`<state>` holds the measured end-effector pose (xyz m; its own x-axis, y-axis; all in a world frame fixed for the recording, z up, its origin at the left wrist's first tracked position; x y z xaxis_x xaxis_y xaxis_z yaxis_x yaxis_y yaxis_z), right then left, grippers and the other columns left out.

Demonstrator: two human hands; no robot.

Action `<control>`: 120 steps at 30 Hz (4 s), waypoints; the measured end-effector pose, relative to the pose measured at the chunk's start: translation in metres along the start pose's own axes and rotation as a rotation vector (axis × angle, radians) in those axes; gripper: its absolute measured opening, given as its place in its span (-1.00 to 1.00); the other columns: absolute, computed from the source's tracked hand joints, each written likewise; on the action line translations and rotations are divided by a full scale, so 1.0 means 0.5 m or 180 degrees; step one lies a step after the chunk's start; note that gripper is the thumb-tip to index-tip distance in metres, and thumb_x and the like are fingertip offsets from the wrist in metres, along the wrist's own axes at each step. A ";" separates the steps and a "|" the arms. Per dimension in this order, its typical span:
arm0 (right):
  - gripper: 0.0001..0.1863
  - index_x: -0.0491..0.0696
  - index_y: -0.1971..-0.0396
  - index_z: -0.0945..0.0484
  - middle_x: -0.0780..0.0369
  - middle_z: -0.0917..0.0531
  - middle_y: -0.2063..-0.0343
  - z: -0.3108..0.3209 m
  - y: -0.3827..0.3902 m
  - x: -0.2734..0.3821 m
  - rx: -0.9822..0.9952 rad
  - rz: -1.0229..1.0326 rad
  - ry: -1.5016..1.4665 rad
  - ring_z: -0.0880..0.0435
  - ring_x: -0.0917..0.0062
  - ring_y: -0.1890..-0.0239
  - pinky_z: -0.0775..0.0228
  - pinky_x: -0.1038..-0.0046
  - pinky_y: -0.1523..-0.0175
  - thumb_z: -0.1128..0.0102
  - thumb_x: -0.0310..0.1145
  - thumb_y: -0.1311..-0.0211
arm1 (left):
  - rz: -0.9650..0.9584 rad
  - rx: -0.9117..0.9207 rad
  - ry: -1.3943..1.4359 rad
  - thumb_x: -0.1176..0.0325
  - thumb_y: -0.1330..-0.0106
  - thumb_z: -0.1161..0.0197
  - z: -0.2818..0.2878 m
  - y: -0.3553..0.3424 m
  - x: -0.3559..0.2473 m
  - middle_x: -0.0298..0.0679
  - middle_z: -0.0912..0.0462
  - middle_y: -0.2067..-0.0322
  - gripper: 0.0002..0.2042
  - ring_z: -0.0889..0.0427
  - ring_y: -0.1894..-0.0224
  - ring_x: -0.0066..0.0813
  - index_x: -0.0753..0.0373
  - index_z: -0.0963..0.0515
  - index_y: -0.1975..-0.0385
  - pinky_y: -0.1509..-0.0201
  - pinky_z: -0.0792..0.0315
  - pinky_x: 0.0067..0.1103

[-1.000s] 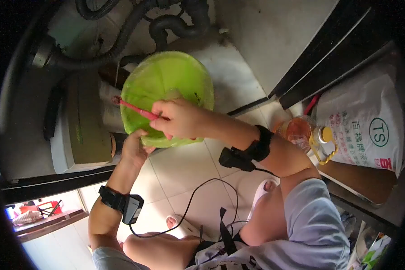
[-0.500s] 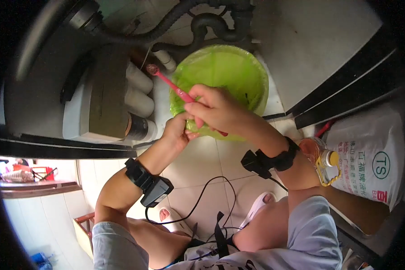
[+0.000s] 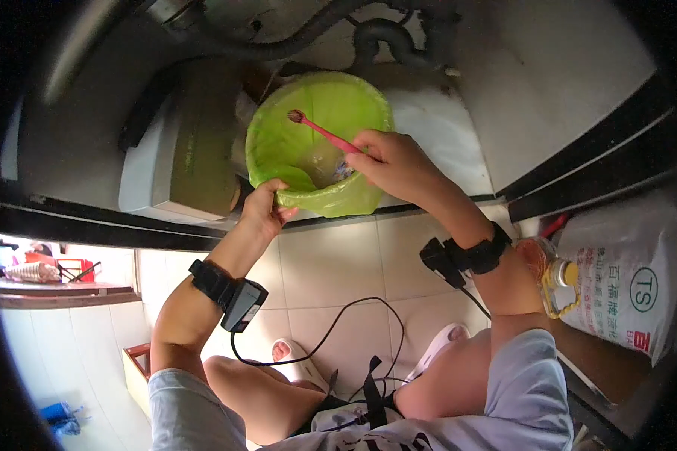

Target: Repairing or cleaning the drainage pipes and trap underneath a kitchen sink using a toothbrush and bucket.

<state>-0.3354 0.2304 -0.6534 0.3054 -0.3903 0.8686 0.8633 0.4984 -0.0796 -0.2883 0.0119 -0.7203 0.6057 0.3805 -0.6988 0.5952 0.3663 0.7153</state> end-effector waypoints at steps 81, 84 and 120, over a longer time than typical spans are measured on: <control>-0.49 -0.22 0.28 -0.43 0.20 -0.55 0.46 0.221 -0.099 -0.225 -0.2528 -0.0433 -0.0475 -0.49 0.56 0.47 -0.35 0.55 0.33 -0.30 -0.18 0.22 | -0.1196 0.2303 -0.0203 0.44 -0.18 0.01 -0.275 0.338 -0.046 -0.28 -0.31 0.05 -0.64 -0.43 0.25 -0.50 0.21 -0.18 0.01 0.26 -0.35 -0.64; -0.31 -0.26 0.12 -0.32 -0.01 -0.49 0.24 0.278 -0.097 -0.208 -0.2849 -0.0364 0.0206 -0.48 0.23 0.19 -0.30 0.40 0.10 -0.25 -0.10 0.24 | -0.1503 0.2067 -0.0107 0.40 -0.16 -0.04 -0.346 0.308 -0.095 -0.28 -0.37 0.11 -0.66 -0.43 0.27 -0.49 0.20 -0.21 0.05 0.28 -0.34 -0.62; -0.57 -0.13 0.03 -0.28 0.13 -0.43 0.11 0.237 -0.093 -0.283 -0.3097 -0.0203 -0.2433 -0.42 0.43 0.14 -0.22 0.48 0.03 0.07 -0.51 0.00 | -0.2835 -0.1977 -0.1314 -0.12 0.38 -0.36 -0.693 0.053 -0.203 -0.16 -0.39 0.16 -0.12 -0.39 0.08 -0.26 0.32 -0.15 0.08 0.09 -0.25 -0.33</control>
<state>-0.4663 0.3539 -0.7145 0.2211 0.3218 0.9207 0.9071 -0.4145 -0.0730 -0.5171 0.2773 -0.6287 0.2972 -0.4853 -0.8223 0.6050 0.7620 -0.2310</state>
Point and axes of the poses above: each hand's wrist, its own y-axis away from the middle knuckle, its own z-axis out of the back of the hand, x = y × z, the point moved 3 cm from there along -y, towards the middle knuckle
